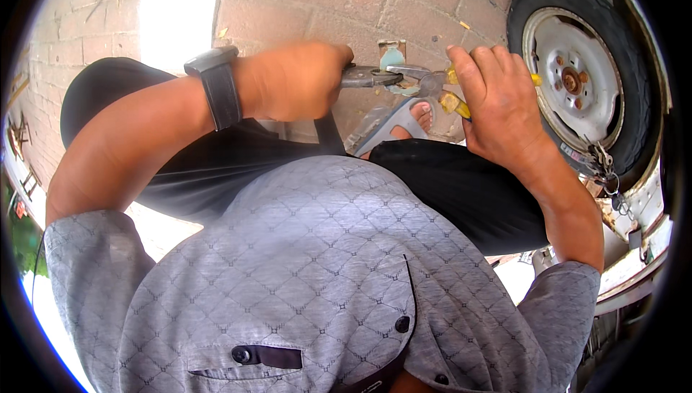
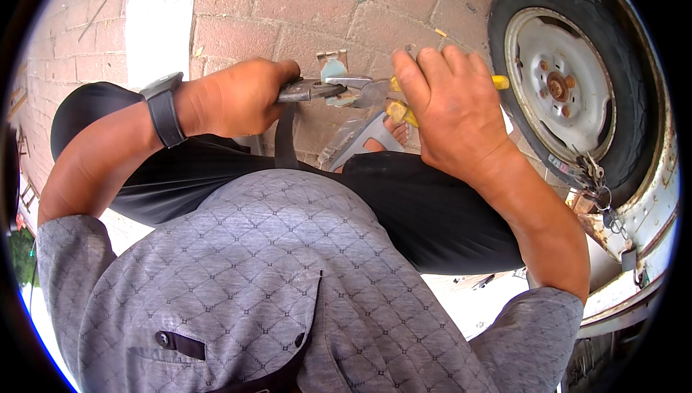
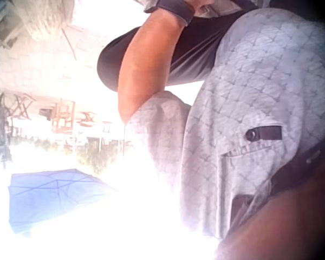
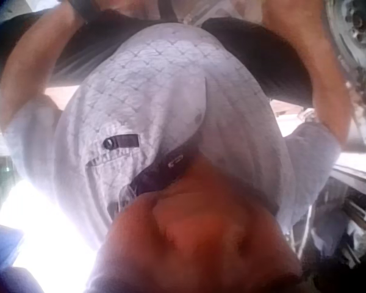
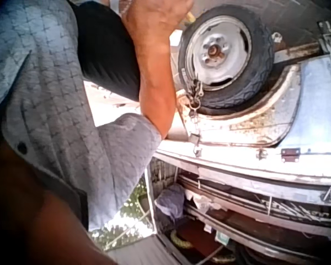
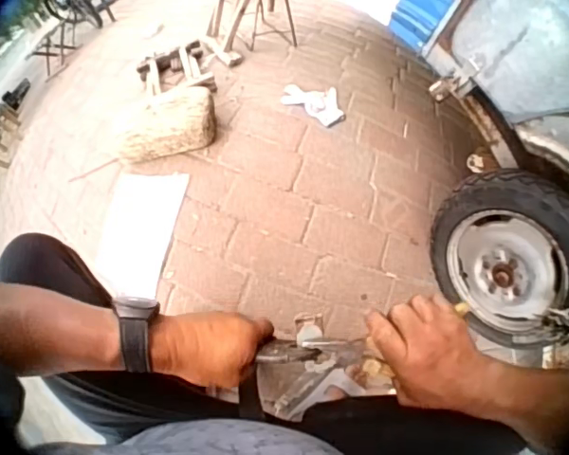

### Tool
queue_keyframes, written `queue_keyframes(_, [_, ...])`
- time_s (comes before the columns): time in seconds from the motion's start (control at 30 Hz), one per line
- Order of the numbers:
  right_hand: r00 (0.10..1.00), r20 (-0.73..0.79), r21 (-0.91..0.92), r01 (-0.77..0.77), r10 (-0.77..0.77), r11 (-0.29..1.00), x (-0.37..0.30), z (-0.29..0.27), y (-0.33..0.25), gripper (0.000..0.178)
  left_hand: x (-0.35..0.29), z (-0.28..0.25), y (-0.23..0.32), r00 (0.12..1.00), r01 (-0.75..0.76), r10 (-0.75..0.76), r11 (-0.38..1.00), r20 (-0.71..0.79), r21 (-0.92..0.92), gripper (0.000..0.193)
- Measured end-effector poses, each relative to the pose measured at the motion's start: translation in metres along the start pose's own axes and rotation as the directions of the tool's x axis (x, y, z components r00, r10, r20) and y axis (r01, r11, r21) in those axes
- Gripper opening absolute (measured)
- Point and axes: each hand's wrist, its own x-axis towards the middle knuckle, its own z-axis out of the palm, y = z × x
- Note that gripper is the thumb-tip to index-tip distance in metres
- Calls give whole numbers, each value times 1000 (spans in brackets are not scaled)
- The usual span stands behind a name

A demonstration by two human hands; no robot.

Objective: The person uses pliers and a screwdriver to bend and adjust a small metal bracket, then fits it into a slot on a vehicle's wheel well. The person repeatedly manipulates the bracket with tools and by hand to align it with the mounting area.

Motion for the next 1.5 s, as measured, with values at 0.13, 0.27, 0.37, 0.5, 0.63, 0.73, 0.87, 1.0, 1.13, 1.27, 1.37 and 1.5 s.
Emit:
queue_keyframes(0.13, [999,45,27,-8,7,1000,1,2,-1,66,0,1,3,999,37,-37,999,24,2,30])
queue_keyframes(0.27, [999,43,33,-13,12,999,3,3,0,70,2,2,-1,1000,10,-10,1000,-7,2,30])
queue_keyframes(0.37, [999,-30,21,-36,36,999,4,7,6,78,6,-20,3,992,70,-58,992,113,-108,28])
queue_keyframes(0.5, [997,-69,-63,-51,46,997,4,4,12,84,17,-38,4,975,138,-95,967,201,-213,24])
queue_keyframes(0.63, [991,23,-71,-128,130,989,-1,5,20,80,26,-26,-33,982,87,-31,950,186,-299,19])
queue_keyframes(0.73, [924,219,140,-348,314,927,-12,22,31,66,21,-38,-19,914,336,-104,733,391,-591,17])
queue_keyframes(0.87, [655,670,225,-628,350,745,3,32,51,47,18,-41,-5,885,383,59,471,462,-794,19])
queue_keyframes(1.0, [670,653,200,-604,355,772,-3,57,60,44,19,-47,7,875,376,148,393,461,-839,24])
queue_keyframes(1.13, [696,625,229,-596,353,770,3,57,64,47,19,-53,20,881,356,190,333,432,-873,32])
queue_keyframes(1.27, [775,537,280,-535,332,797,9,49,64,49,21,-57,21,875,321,246,349,417,-880,35])
queue_keyframes(1.37, [783,519,275,-533,344,800,13,46,61,40,18,-63,31,897,293,216,364,386,-884,35])
queue_keyframes(1.5, [813,433,332,-545,388,770,19,35,59,46,20,-61,39,958,169,121,488,259,-856,34])
